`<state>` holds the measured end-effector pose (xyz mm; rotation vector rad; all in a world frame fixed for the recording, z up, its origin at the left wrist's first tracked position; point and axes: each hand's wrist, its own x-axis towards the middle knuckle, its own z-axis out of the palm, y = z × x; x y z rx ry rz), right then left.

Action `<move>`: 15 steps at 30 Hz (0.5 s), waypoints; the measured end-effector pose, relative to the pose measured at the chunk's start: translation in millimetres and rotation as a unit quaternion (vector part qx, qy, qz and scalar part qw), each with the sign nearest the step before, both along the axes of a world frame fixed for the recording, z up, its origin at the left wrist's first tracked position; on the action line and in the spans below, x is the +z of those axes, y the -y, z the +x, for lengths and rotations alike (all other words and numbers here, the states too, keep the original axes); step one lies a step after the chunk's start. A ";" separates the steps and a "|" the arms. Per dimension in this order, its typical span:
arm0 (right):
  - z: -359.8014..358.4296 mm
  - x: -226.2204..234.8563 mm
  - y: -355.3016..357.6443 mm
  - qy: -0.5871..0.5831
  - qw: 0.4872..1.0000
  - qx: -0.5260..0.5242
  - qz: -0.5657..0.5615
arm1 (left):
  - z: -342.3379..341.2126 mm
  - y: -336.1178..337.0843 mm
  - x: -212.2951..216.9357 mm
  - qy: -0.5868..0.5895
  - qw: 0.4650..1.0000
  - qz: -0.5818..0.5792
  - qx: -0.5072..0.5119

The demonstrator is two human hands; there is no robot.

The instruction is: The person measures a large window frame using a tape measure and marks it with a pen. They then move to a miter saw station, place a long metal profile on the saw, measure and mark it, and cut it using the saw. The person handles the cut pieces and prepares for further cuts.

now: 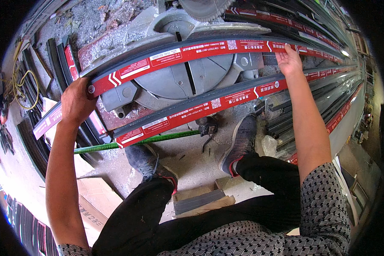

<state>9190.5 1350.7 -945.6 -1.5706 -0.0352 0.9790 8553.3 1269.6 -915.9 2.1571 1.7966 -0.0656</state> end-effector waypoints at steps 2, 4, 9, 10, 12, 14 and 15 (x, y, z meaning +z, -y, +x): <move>-0.8 -1.2 -0.4 0.003 1.000 -0.004 -0.003 | 1.3 -1.1 0.0 -0.010 1.000 0.000 -0.002; -0.3 -1.8 -0.4 0.006 1.000 -0.005 -0.003 | -1.0 -1.7 -3.1 -0.017 1.000 -0.001 -0.004; -1.2 0.9 1.7 0.014 1.000 0.001 -0.007 | 0.9 -4.0 -3.6 -0.037 0.999 -0.014 0.003; 1.6 2.2 2.9 0.015 1.000 0.009 -0.012 | 2.7 -4.9 -2.0 -0.041 0.999 -0.019 0.005; 1.3 6.8 3.9 0.015 0.999 0.028 -0.021 | 6.1 -5.2 -2.0 -0.037 0.999 -0.017 0.012; 0.3 20.1 6.5 0.058 0.992 0.072 -0.085 | 6.1 -4.9 -3.1 -0.031 0.999 -0.009 0.013; -5.6 28.0 6.8 0.077 0.985 0.097 -0.117 | 3.4 -3.0 -3.3 -0.028 1.000 -0.003 0.013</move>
